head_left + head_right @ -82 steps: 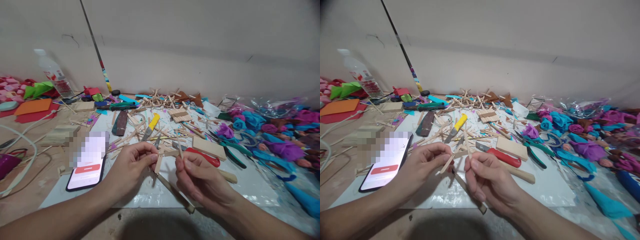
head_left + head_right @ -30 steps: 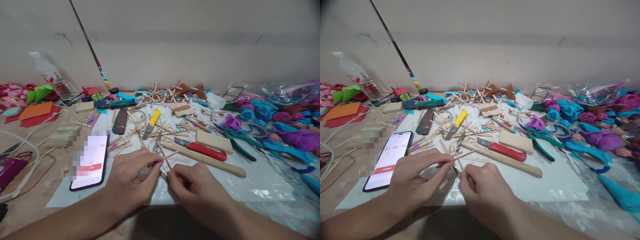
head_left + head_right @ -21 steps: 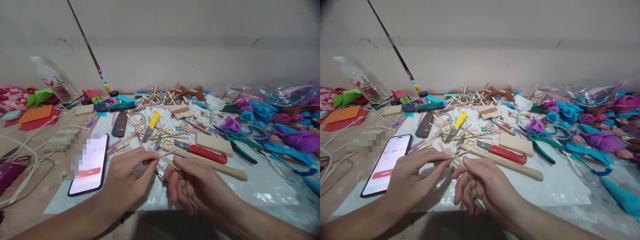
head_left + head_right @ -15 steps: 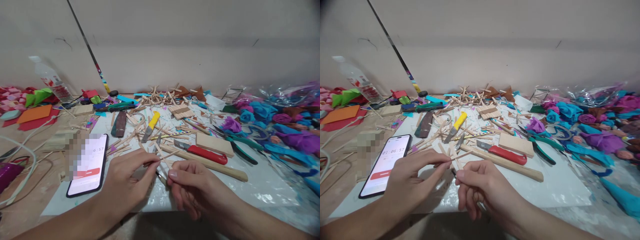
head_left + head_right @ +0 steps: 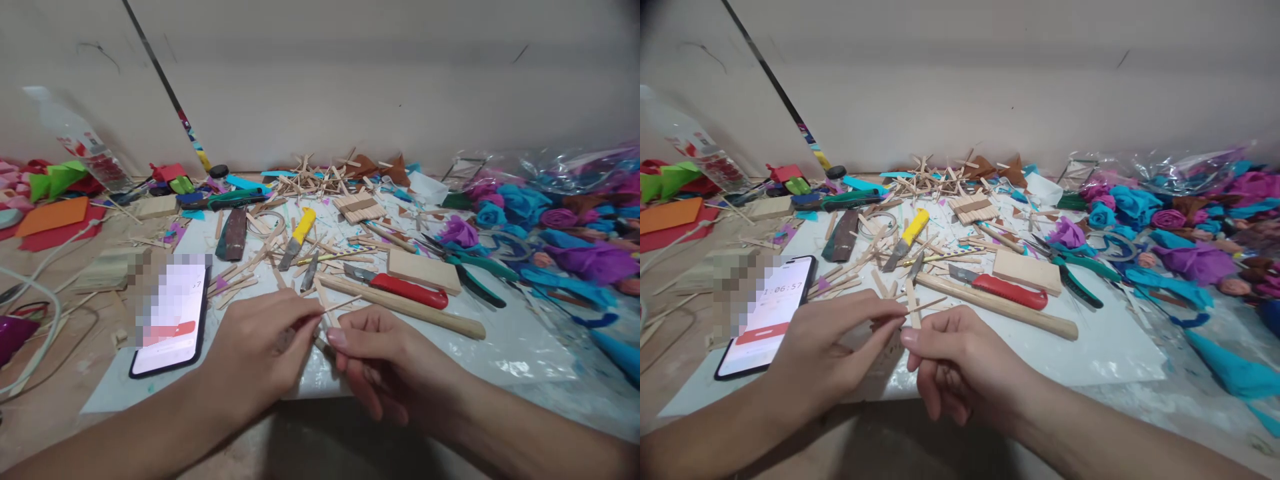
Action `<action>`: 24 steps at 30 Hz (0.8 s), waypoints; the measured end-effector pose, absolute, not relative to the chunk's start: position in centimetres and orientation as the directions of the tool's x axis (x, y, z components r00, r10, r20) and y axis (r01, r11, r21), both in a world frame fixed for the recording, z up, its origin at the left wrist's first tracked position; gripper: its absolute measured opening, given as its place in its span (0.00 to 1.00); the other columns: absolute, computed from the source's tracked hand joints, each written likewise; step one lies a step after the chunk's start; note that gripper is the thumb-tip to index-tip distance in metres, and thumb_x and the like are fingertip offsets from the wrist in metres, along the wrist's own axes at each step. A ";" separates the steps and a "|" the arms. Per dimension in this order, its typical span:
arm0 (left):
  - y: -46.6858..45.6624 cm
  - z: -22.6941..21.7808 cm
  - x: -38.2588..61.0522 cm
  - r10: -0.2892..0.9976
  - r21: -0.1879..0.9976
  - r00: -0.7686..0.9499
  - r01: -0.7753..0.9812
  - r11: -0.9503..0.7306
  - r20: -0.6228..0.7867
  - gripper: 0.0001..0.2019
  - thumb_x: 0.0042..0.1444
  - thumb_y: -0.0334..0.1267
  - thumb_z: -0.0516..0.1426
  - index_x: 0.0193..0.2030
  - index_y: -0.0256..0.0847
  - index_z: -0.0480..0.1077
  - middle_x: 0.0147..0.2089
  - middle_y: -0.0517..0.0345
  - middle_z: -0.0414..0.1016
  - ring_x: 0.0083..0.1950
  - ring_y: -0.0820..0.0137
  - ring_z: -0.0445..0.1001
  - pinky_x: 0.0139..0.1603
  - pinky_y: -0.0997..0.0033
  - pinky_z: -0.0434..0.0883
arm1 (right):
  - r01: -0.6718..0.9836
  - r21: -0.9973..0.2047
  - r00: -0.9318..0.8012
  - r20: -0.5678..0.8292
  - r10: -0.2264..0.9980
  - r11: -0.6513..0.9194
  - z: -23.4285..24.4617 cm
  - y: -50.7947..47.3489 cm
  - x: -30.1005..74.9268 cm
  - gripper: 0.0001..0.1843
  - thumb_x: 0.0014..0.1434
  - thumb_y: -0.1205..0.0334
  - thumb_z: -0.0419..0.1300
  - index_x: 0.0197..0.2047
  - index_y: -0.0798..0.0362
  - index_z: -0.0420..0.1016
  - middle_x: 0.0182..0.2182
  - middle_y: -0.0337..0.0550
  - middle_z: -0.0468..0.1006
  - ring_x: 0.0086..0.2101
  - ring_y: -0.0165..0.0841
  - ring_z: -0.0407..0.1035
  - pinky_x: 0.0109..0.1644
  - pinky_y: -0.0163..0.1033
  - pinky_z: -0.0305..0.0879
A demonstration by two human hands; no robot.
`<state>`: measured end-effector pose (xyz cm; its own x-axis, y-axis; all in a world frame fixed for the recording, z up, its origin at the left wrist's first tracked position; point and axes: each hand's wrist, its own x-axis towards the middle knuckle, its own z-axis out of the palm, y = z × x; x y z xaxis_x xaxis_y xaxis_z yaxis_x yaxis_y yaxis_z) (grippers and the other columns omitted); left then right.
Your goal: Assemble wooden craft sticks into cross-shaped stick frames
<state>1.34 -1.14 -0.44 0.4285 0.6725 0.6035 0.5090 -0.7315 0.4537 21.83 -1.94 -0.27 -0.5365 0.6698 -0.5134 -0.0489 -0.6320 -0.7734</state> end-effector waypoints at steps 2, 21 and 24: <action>-1.0 -0.4 1.5 0.663 0.438 0.448 0.511 -0.740 0.599 0.06 0.66 0.26 0.58 0.42 0.35 0.78 0.32 0.57 0.81 0.32 0.71 0.78 0.36 0.74 0.71 | -0.023 -0.785 -0.522 -0.519 0.677 -0.620 -0.4 -2.0 21.8 0.22 0.58 0.45 0.70 0.26 0.54 0.76 0.12 0.37 0.75 0.09 0.22 0.54 0.10 0.27 0.45; -1.3 0.1 1.9 0.849 0.675 0.312 0.515 -0.528 0.426 0.05 0.59 0.28 0.63 0.36 0.41 0.77 0.30 0.67 0.81 0.30 0.75 0.78 0.36 0.78 0.71 | 0.335 -0.913 -0.231 -0.317 0.920 -0.231 0.4 -3.3 21.0 0.28 0.66 0.44 0.59 0.19 0.52 0.68 0.13 0.37 0.67 0.15 0.25 0.56 0.19 0.33 0.49; -1.5 0.2 1.9 0.834 0.664 0.313 0.505 -0.552 0.455 0.04 0.60 0.28 0.63 0.37 0.41 0.78 0.31 0.66 0.82 0.30 0.75 0.79 0.36 0.78 0.72 | 0.292 -0.920 -0.215 -0.328 0.920 -0.260 0.3 -3.4 21.1 0.28 0.66 0.42 0.58 0.20 0.51 0.69 0.13 0.37 0.68 0.15 0.26 0.56 0.18 0.34 0.49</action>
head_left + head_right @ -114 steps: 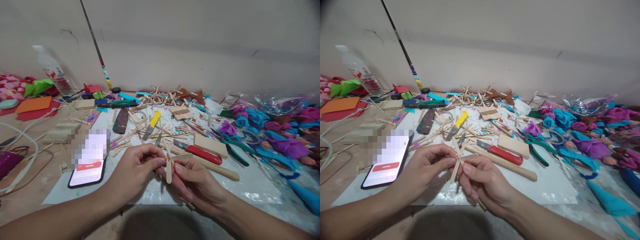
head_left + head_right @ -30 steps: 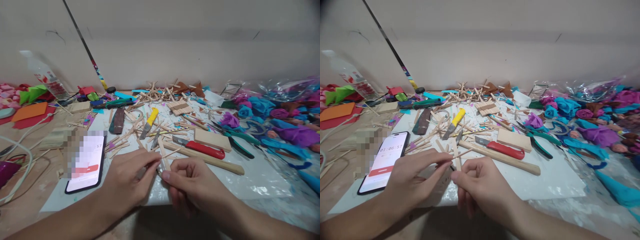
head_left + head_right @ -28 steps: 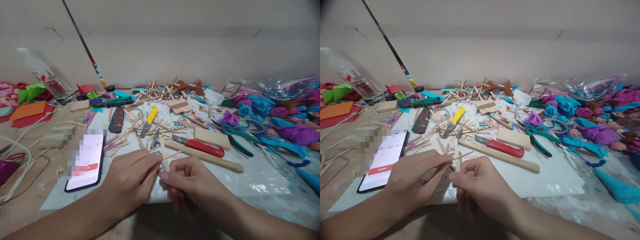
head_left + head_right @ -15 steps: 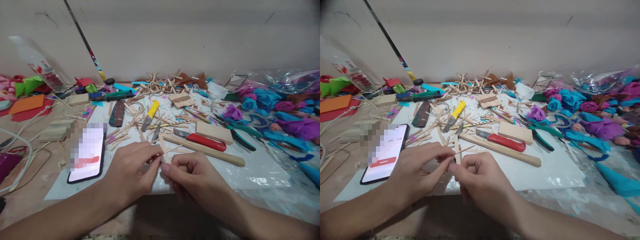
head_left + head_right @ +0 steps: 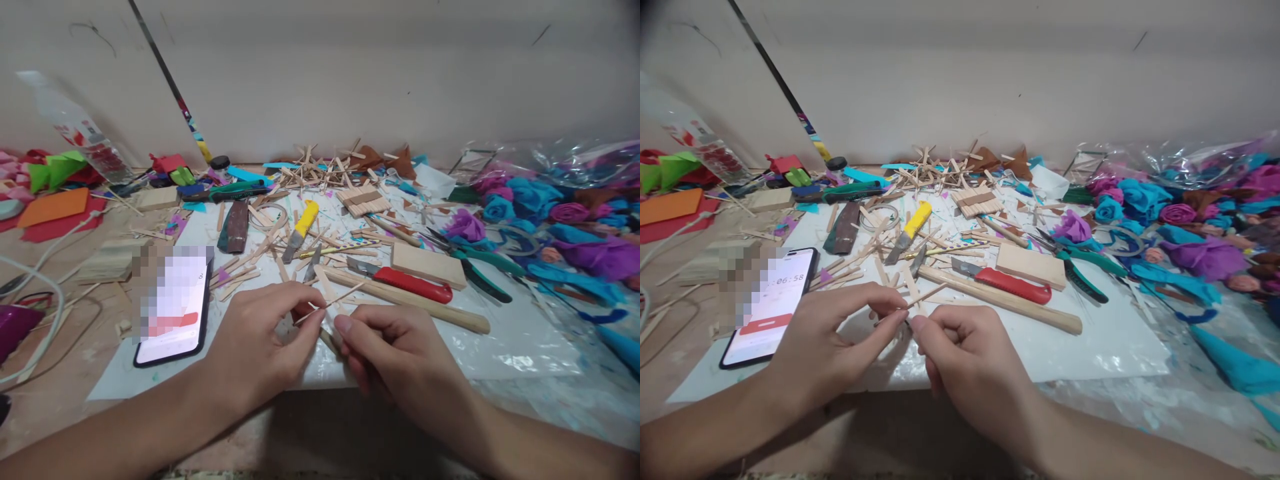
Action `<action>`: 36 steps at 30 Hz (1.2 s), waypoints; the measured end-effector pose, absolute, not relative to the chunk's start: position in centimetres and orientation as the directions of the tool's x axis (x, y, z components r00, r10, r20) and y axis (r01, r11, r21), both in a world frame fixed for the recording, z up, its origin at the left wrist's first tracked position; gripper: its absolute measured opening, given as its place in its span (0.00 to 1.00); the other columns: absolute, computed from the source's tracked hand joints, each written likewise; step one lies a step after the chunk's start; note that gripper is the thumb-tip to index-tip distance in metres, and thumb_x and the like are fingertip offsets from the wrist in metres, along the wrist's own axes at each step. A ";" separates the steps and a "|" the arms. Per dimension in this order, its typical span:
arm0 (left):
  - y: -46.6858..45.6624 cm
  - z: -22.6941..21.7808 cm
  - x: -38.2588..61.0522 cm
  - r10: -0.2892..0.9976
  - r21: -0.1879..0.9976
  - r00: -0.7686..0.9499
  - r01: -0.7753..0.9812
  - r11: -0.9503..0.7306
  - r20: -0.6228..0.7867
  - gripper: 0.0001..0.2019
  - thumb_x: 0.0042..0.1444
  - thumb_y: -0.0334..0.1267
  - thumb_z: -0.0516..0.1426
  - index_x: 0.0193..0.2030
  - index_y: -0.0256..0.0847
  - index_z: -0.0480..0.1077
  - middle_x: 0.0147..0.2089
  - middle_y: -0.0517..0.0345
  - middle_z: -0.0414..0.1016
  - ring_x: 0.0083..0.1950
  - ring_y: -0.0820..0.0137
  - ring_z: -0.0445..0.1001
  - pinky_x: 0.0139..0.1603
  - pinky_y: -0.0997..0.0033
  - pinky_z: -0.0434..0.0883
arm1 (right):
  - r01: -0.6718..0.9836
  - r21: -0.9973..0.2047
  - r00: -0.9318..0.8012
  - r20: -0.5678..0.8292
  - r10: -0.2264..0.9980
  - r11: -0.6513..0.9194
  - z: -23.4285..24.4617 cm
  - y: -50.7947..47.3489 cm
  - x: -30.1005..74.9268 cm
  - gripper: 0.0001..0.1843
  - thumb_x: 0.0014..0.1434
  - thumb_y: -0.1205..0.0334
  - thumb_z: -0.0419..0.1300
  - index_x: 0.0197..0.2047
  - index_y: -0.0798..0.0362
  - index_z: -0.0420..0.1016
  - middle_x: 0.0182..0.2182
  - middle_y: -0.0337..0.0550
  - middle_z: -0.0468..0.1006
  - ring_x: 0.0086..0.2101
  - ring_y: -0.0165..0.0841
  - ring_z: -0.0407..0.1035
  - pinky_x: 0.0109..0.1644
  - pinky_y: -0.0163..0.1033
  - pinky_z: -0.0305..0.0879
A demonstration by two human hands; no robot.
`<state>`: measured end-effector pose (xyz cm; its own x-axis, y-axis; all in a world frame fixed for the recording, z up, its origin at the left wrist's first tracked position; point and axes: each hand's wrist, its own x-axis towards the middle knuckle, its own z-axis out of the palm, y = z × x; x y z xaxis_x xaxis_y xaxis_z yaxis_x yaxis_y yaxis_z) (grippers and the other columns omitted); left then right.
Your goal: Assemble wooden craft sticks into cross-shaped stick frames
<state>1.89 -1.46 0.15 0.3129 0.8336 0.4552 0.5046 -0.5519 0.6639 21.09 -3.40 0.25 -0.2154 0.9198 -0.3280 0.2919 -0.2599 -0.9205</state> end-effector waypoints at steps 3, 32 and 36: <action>-1.4 0.0 1.8 0.831 0.671 0.311 0.491 -0.556 0.461 0.05 0.60 0.28 0.63 0.39 0.42 0.78 0.32 0.66 0.82 0.31 0.74 0.80 0.37 0.77 0.73 | 0.294 -0.928 -0.204 -0.294 0.934 -0.228 0.1 -3.4 21.1 0.28 0.67 0.42 0.57 0.21 0.51 0.70 0.13 0.37 0.67 0.16 0.26 0.57 0.19 0.35 0.50; -0.6 -0.7 1.0 0.710 0.519 0.362 0.498 -0.695 0.604 0.07 0.65 0.26 0.60 0.44 0.40 0.76 0.38 0.60 0.86 0.37 0.71 0.83 0.42 0.76 0.74 | -0.039 -0.936 -0.515 -0.280 0.810 -0.349 0.3 -1.0 22.4 0.22 0.64 0.45 0.68 0.34 0.59 0.81 0.25 0.48 0.84 0.16 0.25 0.67 0.20 0.30 0.63; -0.9 -1.2 1.2 0.715 0.515 0.364 0.509 -0.689 0.597 0.07 0.64 0.25 0.61 0.45 0.40 0.77 0.38 0.60 0.86 0.35 0.71 0.84 0.41 0.76 0.74 | -0.033 -0.903 -0.485 -0.360 0.797 -0.429 -0.3 -1.6 21.7 0.23 0.62 0.46 0.69 0.28 0.57 0.76 0.23 0.44 0.83 0.14 0.22 0.64 0.18 0.28 0.57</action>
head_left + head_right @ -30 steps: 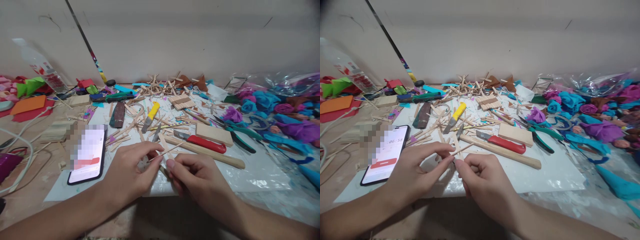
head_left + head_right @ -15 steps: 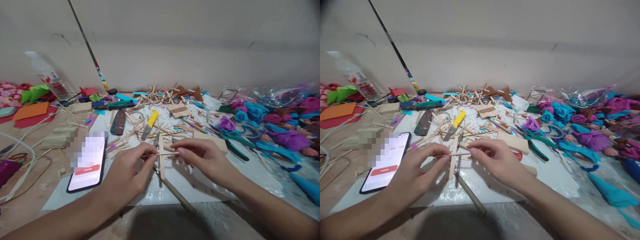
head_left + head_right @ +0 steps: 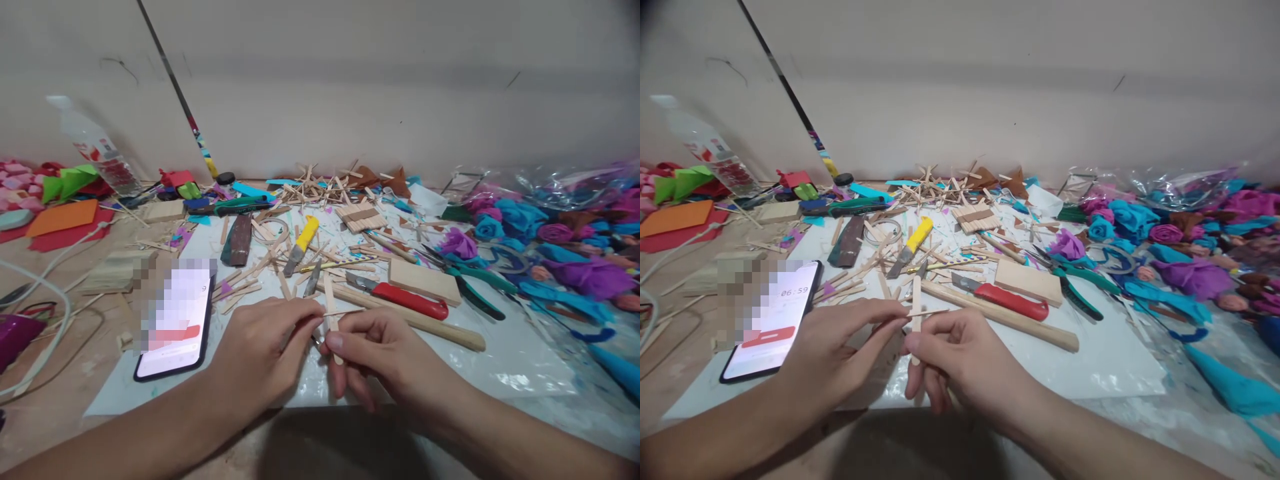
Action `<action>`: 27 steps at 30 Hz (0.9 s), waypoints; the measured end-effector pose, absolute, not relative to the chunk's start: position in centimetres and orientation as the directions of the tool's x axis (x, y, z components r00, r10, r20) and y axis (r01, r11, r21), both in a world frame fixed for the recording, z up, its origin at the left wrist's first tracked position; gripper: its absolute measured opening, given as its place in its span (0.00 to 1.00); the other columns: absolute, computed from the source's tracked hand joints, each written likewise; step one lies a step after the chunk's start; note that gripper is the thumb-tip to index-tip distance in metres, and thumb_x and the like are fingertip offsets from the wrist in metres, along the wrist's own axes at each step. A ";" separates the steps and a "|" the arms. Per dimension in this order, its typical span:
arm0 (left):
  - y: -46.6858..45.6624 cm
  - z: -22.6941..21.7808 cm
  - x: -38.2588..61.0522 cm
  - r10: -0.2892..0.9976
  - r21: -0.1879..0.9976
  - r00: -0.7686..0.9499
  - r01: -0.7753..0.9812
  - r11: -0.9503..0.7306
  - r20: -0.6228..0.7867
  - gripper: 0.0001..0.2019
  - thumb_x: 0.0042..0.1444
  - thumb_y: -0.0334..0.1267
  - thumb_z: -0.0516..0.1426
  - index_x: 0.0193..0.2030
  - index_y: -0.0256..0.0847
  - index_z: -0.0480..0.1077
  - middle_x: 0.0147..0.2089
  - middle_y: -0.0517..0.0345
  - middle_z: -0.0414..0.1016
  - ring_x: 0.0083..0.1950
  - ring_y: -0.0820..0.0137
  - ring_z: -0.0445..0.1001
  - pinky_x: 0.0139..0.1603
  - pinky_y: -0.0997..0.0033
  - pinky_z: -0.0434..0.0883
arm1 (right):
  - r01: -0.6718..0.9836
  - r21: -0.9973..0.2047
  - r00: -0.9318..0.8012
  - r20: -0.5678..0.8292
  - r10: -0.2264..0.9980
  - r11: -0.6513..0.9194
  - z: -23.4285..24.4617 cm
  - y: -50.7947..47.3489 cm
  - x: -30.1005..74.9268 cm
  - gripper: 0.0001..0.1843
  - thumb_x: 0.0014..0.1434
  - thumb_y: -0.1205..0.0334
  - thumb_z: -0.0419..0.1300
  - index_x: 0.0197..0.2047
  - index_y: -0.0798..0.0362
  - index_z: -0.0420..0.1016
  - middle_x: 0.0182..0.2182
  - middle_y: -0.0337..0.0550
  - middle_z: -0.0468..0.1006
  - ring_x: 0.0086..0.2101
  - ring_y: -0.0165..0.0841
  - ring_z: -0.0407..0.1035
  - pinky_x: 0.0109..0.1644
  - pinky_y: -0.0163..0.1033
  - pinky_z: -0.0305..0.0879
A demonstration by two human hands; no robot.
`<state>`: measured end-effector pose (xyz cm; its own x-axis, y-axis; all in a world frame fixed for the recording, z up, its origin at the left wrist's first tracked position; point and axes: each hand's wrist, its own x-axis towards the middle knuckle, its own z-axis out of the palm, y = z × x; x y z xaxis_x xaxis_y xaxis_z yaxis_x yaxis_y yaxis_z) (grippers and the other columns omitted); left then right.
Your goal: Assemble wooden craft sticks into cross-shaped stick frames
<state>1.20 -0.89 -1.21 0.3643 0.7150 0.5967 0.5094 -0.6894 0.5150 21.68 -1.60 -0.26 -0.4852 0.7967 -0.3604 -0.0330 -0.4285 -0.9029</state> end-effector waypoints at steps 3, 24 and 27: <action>-1.1 -1.5 1.3 0.730 0.510 0.363 0.537 -0.672 0.580 0.07 0.64 0.26 0.61 0.44 0.40 0.77 0.37 0.59 0.87 0.33 0.70 0.84 0.37 0.76 0.74 | 0.038 -0.913 -0.481 -0.373 0.793 -0.407 -0.4 -1.7 21.7 0.23 0.63 0.48 0.68 0.25 0.56 0.73 0.20 0.40 0.80 0.13 0.21 0.61 0.17 0.28 0.53; -1.4 -0.9 1.3 0.742 0.503 0.370 0.559 -0.659 0.560 0.16 0.65 0.27 0.60 0.58 0.41 0.74 0.38 0.63 0.87 0.31 0.71 0.85 0.33 0.77 0.74 | 0.195 -0.904 -0.454 -0.427 0.782 -0.381 0.9 -2.2 21.6 0.22 0.63 0.48 0.65 0.24 0.55 0.74 0.18 0.39 0.77 0.13 0.22 0.60 0.16 0.27 0.53; -1.2 -0.9 1.0 0.639 0.385 0.470 0.529 -0.756 0.609 0.17 0.68 0.27 0.56 0.61 0.35 0.73 0.39 0.58 0.88 0.32 0.70 0.85 0.34 0.75 0.75 | 0.194 -0.903 -0.453 -0.429 0.782 -0.383 0.8 -2.2 21.5 0.23 0.62 0.46 0.65 0.24 0.54 0.72 0.18 0.38 0.77 0.13 0.22 0.60 0.16 0.27 0.53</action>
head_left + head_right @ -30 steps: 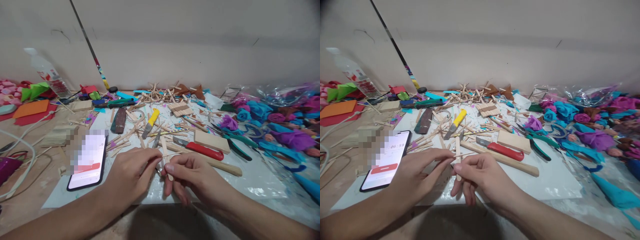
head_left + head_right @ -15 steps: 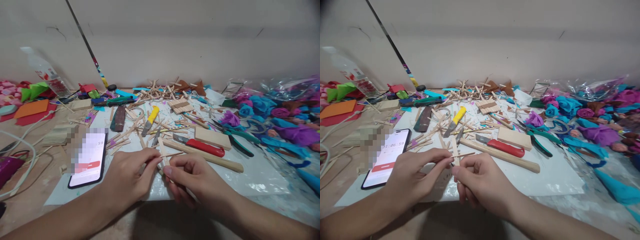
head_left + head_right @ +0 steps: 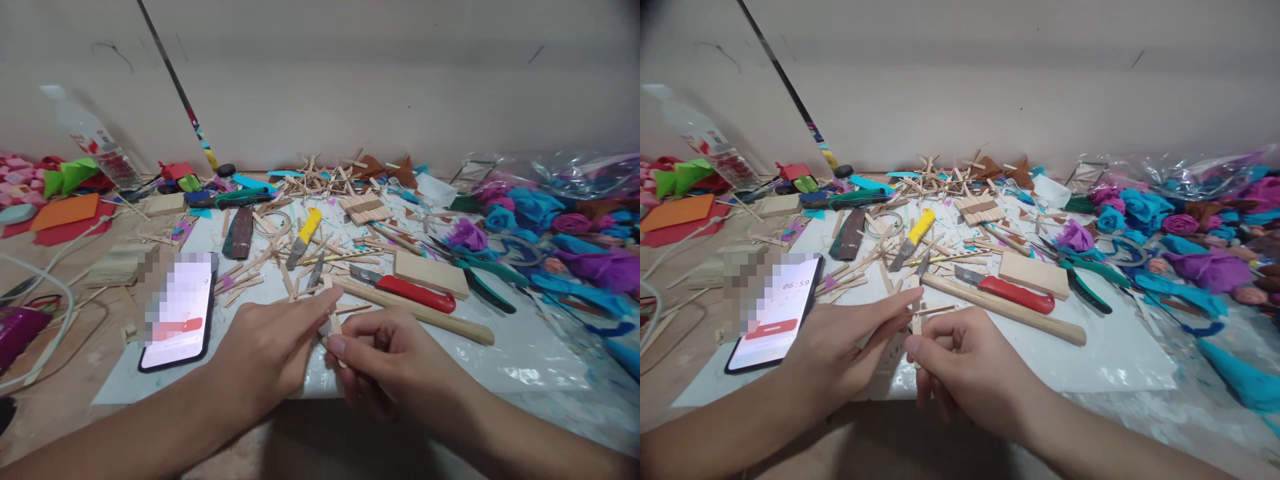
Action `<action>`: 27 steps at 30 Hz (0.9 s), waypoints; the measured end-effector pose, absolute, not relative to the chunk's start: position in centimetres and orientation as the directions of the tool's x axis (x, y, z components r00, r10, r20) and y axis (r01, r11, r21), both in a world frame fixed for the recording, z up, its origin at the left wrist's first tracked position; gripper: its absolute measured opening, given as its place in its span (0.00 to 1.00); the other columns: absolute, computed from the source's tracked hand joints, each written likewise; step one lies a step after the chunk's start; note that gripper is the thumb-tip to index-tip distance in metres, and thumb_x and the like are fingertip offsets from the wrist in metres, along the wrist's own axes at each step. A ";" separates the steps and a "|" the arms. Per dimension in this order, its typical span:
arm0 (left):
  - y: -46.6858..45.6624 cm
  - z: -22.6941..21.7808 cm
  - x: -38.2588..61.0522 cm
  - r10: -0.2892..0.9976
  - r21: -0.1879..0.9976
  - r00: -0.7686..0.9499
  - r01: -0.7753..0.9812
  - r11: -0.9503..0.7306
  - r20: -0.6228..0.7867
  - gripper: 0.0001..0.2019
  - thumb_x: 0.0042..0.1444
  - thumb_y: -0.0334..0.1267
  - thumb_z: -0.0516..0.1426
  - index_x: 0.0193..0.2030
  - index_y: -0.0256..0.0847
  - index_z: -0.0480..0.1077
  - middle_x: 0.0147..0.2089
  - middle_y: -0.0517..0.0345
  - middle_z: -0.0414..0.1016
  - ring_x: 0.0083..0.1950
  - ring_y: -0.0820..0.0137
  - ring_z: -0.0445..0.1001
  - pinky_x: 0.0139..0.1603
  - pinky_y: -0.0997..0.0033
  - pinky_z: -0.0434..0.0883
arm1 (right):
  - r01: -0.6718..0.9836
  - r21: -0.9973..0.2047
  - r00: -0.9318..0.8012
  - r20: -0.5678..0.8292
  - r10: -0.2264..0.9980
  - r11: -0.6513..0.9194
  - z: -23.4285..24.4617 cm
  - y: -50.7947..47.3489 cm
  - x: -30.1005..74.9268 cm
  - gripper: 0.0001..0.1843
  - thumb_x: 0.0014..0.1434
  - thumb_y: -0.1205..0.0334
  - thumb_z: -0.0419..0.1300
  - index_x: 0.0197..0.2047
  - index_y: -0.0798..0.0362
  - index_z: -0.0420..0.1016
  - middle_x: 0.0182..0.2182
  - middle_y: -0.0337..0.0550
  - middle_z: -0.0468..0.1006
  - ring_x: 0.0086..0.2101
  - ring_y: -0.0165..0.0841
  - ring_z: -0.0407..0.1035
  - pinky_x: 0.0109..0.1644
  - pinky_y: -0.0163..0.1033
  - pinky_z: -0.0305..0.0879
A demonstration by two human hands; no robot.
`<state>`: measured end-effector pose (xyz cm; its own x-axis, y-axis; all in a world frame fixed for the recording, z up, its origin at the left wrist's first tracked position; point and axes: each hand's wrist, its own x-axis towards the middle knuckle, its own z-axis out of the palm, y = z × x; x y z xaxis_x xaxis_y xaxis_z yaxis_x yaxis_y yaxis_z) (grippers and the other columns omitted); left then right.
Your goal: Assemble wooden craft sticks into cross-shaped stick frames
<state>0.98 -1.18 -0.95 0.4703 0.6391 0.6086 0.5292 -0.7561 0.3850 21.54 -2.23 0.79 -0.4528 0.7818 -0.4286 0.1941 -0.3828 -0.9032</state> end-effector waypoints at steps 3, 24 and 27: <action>-1.0 -0.9 0.9 0.567 0.302 0.513 0.510 -0.805 0.645 0.13 0.69 0.27 0.53 0.54 0.31 0.77 0.41 0.52 0.88 0.34 0.68 0.86 0.35 0.74 0.77 | 0.206 -0.905 -0.457 -0.425 0.781 -0.371 0.6 -2.4 21.5 0.24 0.62 0.45 0.66 0.24 0.54 0.71 0.19 0.38 0.77 0.14 0.22 0.60 0.16 0.27 0.53; 0.1 -1.2 -0.3 0.559 0.298 0.454 0.525 -0.797 0.694 0.16 0.67 0.24 0.55 0.56 0.34 0.79 0.48 0.53 0.88 0.46 0.73 0.87 0.53 0.81 0.78 | 0.752 -0.383 -0.572 0.026 0.820 0.537 0.4 2.1 25.5 0.08 0.67 0.67 0.60 0.40 0.52 0.83 0.43 0.49 0.78 0.43 0.43 0.72 0.47 0.46 0.65; 0.0 -1.3 -0.1 0.550 0.299 0.453 0.514 -0.804 0.702 0.16 0.66 0.23 0.56 0.56 0.35 0.79 0.48 0.52 0.89 0.47 0.72 0.87 0.54 0.81 0.78 | 0.773 -0.332 -0.568 0.015 0.823 0.540 0.3 1.8 25.2 0.10 0.68 0.71 0.56 0.37 0.54 0.78 0.39 0.48 0.77 0.41 0.41 0.73 0.44 0.44 0.65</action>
<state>-0.11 0.01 -1.26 0.4528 0.5500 0.7018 0.5135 -0.8043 0.2990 25.20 1.81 0.33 -0.5684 0.8226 0.0150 0.7732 0.5403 -0.3319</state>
